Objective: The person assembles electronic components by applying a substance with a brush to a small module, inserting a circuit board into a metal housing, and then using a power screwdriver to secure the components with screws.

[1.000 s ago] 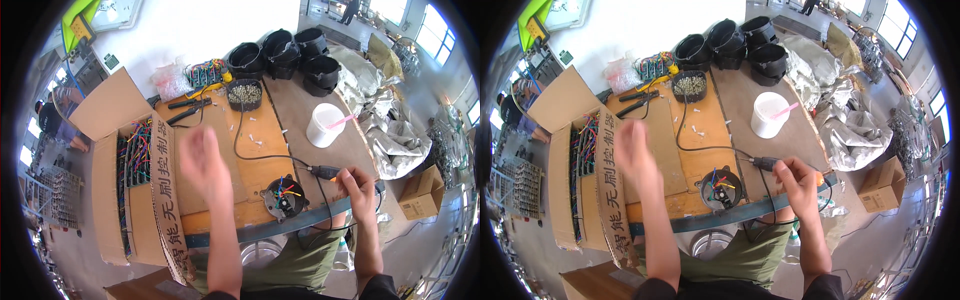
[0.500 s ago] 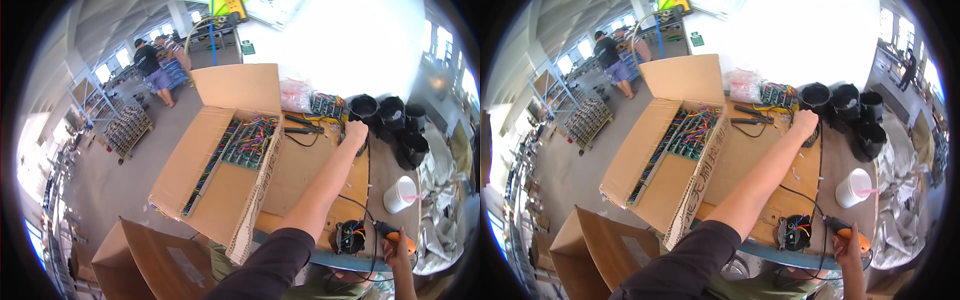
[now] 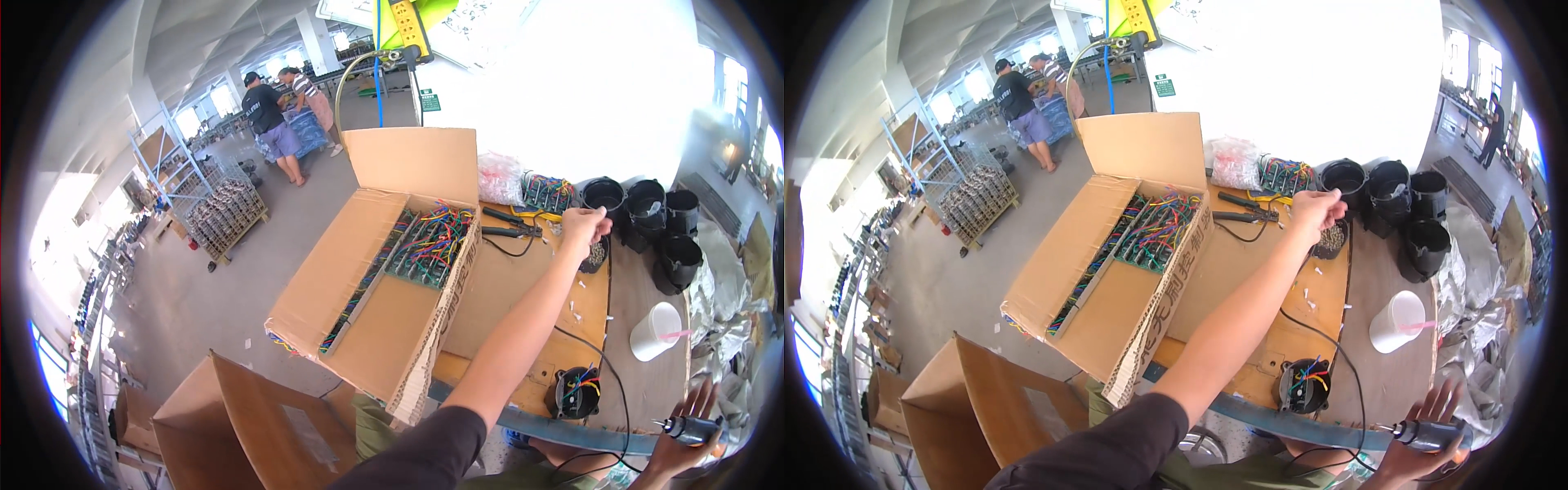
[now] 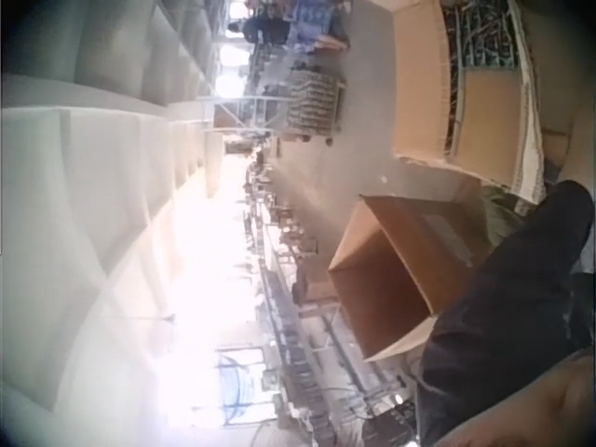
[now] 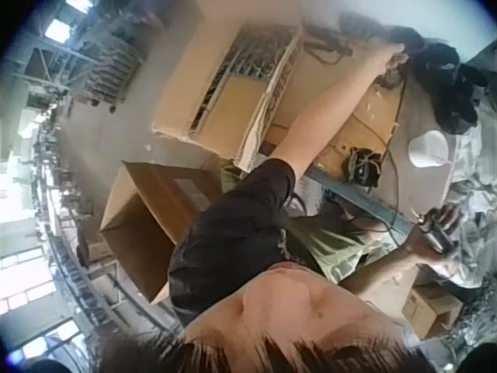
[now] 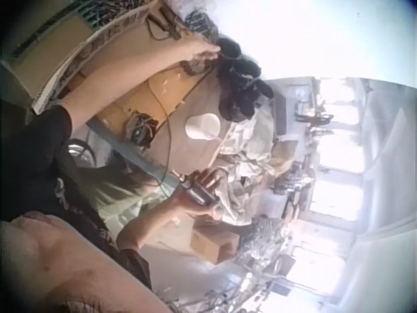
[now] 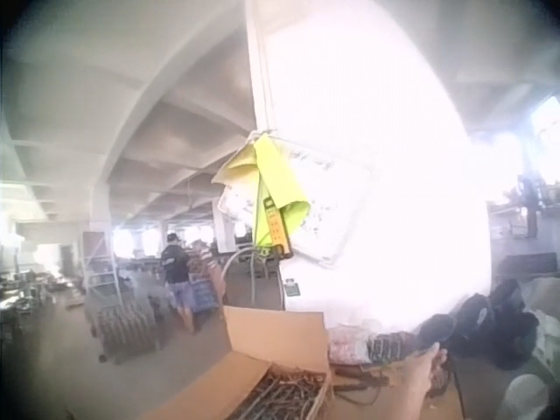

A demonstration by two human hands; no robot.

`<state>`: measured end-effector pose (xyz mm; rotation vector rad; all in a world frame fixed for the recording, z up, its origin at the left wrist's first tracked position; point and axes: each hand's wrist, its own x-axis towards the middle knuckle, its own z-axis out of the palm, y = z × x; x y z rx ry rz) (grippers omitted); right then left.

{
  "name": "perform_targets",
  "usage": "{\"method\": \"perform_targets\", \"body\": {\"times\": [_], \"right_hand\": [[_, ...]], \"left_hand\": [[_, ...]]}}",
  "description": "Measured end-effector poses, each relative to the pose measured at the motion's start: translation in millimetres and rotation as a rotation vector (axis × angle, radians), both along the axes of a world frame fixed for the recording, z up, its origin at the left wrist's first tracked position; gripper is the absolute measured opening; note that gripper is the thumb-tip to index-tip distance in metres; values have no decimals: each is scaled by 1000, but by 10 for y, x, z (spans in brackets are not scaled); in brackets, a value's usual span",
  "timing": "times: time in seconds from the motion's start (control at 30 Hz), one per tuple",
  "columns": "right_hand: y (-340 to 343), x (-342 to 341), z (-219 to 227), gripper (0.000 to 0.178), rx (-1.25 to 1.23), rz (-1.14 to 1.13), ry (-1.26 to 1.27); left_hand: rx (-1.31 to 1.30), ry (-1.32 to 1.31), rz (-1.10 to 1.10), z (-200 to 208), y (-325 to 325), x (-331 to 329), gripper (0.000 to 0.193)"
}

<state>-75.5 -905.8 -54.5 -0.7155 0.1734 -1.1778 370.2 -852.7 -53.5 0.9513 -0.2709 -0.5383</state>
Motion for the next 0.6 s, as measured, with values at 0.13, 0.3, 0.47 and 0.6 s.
{"method": "perform_targets", "body": {"times": [0.13, 0.3, 0.47, 0.6], "right_hand": [[-412, -69, -226, 46, 53, 212, -427], [459, 353, 240, 38, -89, -243, -153], [1117, 653, 508, 47, -252, -67, -185], [1301, 626, 466, 38, -214, 65, -233]], "left_hand": [[-353, 250, -208, 288, 825, -853, 20], [-299, 503, -296, 95, 1986, -2053, 21], [-278, 708, -352, -192, 2406, -2752, 27], [-332, 735, -397, -220, 2248, -2974, 24]]}}
